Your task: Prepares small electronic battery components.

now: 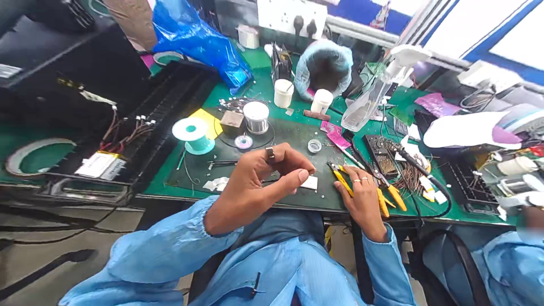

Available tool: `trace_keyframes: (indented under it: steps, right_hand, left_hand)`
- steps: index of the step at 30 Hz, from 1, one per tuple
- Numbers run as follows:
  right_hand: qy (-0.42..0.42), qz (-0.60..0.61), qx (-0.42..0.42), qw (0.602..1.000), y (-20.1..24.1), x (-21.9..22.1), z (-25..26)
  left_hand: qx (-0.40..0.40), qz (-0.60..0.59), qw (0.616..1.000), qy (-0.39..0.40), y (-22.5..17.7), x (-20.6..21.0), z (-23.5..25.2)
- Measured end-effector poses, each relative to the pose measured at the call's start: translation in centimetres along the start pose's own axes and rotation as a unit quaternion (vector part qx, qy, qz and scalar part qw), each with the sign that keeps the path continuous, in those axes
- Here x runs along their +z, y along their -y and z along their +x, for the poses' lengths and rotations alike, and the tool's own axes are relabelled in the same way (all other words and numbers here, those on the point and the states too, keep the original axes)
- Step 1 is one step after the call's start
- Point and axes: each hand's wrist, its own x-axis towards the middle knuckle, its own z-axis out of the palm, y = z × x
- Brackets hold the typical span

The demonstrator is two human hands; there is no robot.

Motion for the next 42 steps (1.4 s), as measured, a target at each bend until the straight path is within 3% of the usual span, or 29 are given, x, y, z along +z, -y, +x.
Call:
trace_keyframes:
  steps: [7, 10, 13, 16, 21, 42]
  right_hand:
    - [-0.063, 0.025, -0.024, 0.997, 0.6, -0.4, 0.6]
    - [-0.113, 0.16, -0.031, 0.98, 2.8, -3.0, 0.6]
    - [-0.097, 0.294, -0.094, 0.946, 6.8, -6.1, 0.3]
    - [-0.068, 0.278, -0.159, 0.945, 11.0, -8.1, 0.6]
    - [-0.078, 0.238, -0.182, 0.951, 14.2, -8.3, 1.7]
    - [-0.06, 0.262, -0.206, 0.941, 14.1, -7.7, 1.4]
  left_hand:
    - [0.028, -0.007, 0.998, -0.051, -1.4, -0.6, -1.0]
    - [0.035, -0.002, 0.998, -0.061, -1.7, -0.4, -1.3]
    - [0.031, 0.003, 0.997, -0.064, -2.1, -0.3, -1.7]
    - [0.037, 0.015, 0.997, -0.063, -2.4, -0.2, -2.0]
    - [0.06, 0.046, 0.994, -0.079, -2.8, -0.1, -2.2]
    - [0.072, 0.11, 0.986, -0.106, -2.7, 0.3, -2.4]
